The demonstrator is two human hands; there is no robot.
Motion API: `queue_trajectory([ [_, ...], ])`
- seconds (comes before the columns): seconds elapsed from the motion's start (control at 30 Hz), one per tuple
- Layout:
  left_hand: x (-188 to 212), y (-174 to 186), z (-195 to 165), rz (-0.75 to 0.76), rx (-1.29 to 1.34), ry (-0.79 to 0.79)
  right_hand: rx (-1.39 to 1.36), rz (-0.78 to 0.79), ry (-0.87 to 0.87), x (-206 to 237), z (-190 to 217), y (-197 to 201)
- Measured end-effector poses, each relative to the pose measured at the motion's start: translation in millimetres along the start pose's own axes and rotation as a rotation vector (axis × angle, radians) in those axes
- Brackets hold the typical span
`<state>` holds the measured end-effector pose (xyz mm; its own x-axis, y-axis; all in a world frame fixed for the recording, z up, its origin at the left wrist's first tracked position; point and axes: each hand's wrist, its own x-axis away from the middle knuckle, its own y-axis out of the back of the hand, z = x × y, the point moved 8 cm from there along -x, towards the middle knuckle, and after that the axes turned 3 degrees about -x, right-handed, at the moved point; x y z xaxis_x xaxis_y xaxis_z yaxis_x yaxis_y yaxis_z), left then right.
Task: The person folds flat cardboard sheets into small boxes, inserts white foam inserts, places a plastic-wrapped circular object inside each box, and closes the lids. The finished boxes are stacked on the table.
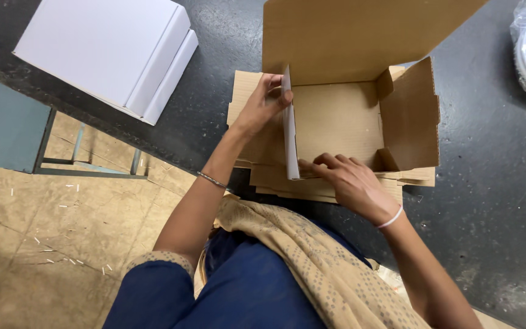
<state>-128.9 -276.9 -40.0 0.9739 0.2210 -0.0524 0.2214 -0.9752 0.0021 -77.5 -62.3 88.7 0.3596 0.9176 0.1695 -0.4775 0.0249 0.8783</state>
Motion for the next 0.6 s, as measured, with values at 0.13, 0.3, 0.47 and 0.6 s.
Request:
queue_trajectory([
  [0.13,3.1,-4.8,-8.6,-0.034,-0.076,-0.12,0.026,0.098,-0.005,-10.4,-0.5,-7.7],
  [0.3,-1.1,-17.2,-13.6,-0.184,-0.059,-0.085,0.027,-0.059,0.047,-2.1,-5.4,-12.8],
  [0.47,6.1,-20.3,-28.5,-0.411,-0.413,-0.061,0.04,-0.467,-0.11,25.5,-23.8,-9.7],
  [0.6,2.9,-24.2,-29.3,-0.467,-0.478,-0.062,0.097,-0.607,-0.161,40.8,-28.1,-13.4],
])
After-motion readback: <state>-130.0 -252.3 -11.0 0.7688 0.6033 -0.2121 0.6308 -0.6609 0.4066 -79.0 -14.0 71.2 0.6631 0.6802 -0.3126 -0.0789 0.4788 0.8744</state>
